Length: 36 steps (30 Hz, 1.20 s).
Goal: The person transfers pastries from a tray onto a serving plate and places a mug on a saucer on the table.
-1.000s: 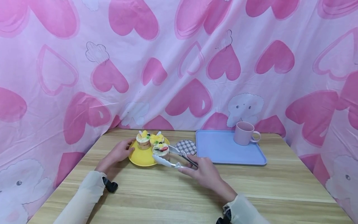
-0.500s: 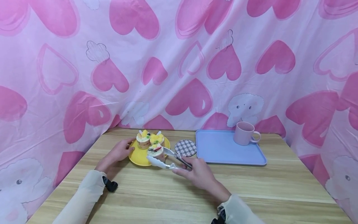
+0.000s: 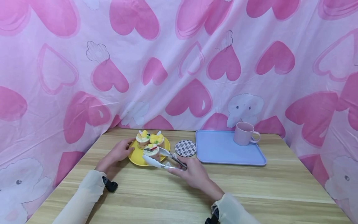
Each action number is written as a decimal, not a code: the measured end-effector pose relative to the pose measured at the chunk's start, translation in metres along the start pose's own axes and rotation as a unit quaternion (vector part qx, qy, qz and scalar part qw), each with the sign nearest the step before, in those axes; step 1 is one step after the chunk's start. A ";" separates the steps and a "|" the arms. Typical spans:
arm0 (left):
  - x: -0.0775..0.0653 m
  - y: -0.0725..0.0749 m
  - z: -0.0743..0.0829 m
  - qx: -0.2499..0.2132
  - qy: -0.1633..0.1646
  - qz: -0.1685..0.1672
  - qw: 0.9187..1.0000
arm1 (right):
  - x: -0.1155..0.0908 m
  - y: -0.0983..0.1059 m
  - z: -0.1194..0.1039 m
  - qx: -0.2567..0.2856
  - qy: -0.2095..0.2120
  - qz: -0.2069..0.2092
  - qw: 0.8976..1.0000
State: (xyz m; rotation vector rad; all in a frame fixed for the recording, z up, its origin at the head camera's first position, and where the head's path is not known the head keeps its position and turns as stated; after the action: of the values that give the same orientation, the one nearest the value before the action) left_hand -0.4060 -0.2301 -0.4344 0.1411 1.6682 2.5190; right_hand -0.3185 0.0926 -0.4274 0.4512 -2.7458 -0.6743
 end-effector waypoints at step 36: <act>0.000 -0.003 -0.002 -0.014 0.022 -0.014 1.000 | 0.014 -0.023 -0.011 -0.042 0.048 0.014 0.998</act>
State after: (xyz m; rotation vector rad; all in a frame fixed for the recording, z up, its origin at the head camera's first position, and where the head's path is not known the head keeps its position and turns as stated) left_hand -0.4065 -0.2312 -0.4380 0.0604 1.6382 2.5409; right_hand -0.3227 0.0641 -0.4263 0.4152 -2.6184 -0.7377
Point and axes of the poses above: each hand's wrist, its own x-axis towards the middle knuckle, its own y-axis out of the back of the hand, z = x × y, the point moved 9 cm from there along x, towards the middle knuckle, and after that the axes turned 14 degrees about x, right-handed, at the moved point
